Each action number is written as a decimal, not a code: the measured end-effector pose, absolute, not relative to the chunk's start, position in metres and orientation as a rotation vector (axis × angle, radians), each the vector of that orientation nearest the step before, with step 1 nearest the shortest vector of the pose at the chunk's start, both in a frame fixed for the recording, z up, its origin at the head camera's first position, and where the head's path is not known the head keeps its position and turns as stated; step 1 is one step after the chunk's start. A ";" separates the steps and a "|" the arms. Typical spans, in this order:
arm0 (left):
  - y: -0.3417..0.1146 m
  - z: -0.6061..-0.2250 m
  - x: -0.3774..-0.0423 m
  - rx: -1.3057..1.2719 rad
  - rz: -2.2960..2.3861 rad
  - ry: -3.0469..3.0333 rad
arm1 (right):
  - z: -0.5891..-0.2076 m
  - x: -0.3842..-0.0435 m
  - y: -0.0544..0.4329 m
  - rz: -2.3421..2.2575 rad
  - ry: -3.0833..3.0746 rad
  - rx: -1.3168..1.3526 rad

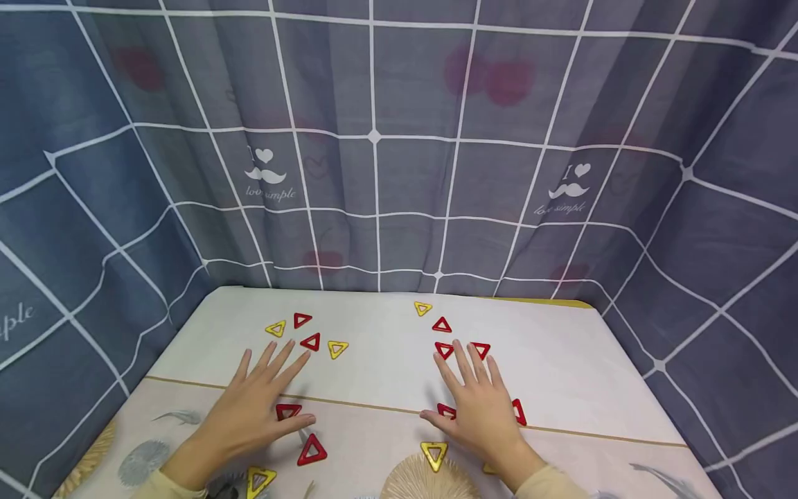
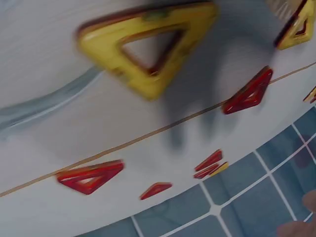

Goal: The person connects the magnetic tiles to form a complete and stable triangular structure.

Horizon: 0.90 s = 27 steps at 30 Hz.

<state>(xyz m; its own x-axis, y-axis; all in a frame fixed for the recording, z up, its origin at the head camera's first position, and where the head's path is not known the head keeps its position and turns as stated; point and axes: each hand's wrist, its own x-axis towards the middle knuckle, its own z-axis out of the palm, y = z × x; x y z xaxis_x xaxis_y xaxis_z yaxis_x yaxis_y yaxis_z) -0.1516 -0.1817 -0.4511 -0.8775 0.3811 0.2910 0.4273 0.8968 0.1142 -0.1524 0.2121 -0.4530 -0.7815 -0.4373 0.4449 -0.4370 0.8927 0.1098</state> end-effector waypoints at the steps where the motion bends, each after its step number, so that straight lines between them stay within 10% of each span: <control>1: -0.183 -0.451 -0.150 -0.599 -0.307 -2.817 | -0.453 -0.152 0.208 0.019 -2.597 0.638; 27: -0.184 -0.463 -0.130 -0.561 -1.060 -3.010 | -0.474 -0.137 0.128 0.917 -2.830 0.468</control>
<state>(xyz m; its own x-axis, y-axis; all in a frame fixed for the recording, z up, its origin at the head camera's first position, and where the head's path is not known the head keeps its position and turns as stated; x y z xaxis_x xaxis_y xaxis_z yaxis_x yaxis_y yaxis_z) -0.1296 -0.1839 -0.4625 -0.9353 0.3531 0.0220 0.2889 0.7266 0.6233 -0.1373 0.1281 -0.4738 -0.9435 -0.2511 0.2160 -0.3301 0.7675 -0.5496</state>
